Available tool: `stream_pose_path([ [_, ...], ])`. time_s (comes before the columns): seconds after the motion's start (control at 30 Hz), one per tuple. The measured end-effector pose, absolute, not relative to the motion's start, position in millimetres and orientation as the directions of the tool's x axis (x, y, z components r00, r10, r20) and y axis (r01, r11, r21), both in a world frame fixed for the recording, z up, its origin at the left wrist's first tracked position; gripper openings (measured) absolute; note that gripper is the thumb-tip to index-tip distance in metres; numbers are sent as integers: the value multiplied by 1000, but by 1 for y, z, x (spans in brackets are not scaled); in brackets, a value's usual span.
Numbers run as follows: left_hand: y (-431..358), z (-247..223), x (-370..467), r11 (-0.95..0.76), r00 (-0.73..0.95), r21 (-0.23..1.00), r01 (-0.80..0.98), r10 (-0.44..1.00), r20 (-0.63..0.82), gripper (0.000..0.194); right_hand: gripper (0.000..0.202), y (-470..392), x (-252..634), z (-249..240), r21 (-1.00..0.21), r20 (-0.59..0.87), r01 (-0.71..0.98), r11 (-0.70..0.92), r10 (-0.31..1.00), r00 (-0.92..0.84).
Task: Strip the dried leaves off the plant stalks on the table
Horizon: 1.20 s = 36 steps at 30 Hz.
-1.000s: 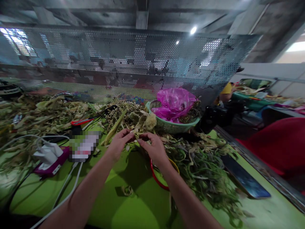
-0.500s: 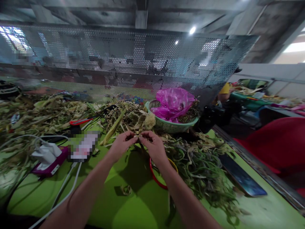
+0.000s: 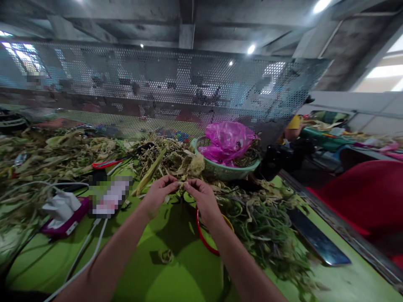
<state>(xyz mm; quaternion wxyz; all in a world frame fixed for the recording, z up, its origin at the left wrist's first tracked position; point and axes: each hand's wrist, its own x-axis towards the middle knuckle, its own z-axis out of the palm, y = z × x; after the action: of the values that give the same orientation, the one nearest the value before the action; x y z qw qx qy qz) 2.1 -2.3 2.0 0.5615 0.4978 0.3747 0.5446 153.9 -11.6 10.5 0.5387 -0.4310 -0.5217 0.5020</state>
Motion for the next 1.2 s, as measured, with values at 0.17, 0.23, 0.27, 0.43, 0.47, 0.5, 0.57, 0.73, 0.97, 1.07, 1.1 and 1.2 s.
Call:
stream_pose_path([
  [0.17, -2, 4, 2, -45, 141, 958, -285, 986, 88, 28, 24, -10, 155, 14, -985, 128, -120, 127, 992, -5],
  [0.23, -1, 3, 2, -61, 138, 966, -253, 986, 98, 31, 24, -10, 155, 14, -985, 131, -118, 130, 991, -5],
  [0.27, 0, 2, 1, -74, 137, 970, -232, 985, 108, 32, 24, -10, 155, 14, -985, 131, -118, 130, 991, -6],
  [0.43, 3, -3, 1, -157, 110, 977, -141, 979, 173, 28, 26, -10, 155, 9, -986, 129, -107, 126, 992, -14],
  [0.47, 4, -4, 1, -170, 105, 976, -138, 977, 185, 27, 27, -10, 155, 9, -986, 132, -102, 129, 991, -16],
  [0.5, 3, -5, 1, -177, 102, 974, -144, 976, 193, 26, 27, -10, 155, 9, -987, 134, -96, 131, 991, -18],
  [0.57, 3, -5, 2, -170, 111, 969, -178, 975, 192, 26, 27, -11, 154, 8, -986, 139, -93, 137, 990, -17],
  [0.73, 2, -4, 4, -118, 140, 968, -221, 978, 152, 30, 26, -10, 155, 8, -983, 167, -72, 166, 986, -9],
  [0.97, 2, -4, 3, -147, 83, 968, -202, 982, 167, 21, 28, -9, 153, 4, -986, 168, -10, 168, 985, -46],
  [1.07, 0, -1, 3, -89, 80, 959, -269, 990, 115, 22, 31, -8, 152, 1, -984, 180, -7, 180, 980, -82],
  [1.1, -1, 0, 4, -68, 89, 957, -282, 991, 96, 24, 31, -7, 152, 0, -982, 187, 1, 188, 979, -87],
  [1.2, -4, 2, 4, -20, 143, 958, -286, 988, 64, 30, 30, -5, 154, -3, -979, 202, 3, 202, 977, -71],
])
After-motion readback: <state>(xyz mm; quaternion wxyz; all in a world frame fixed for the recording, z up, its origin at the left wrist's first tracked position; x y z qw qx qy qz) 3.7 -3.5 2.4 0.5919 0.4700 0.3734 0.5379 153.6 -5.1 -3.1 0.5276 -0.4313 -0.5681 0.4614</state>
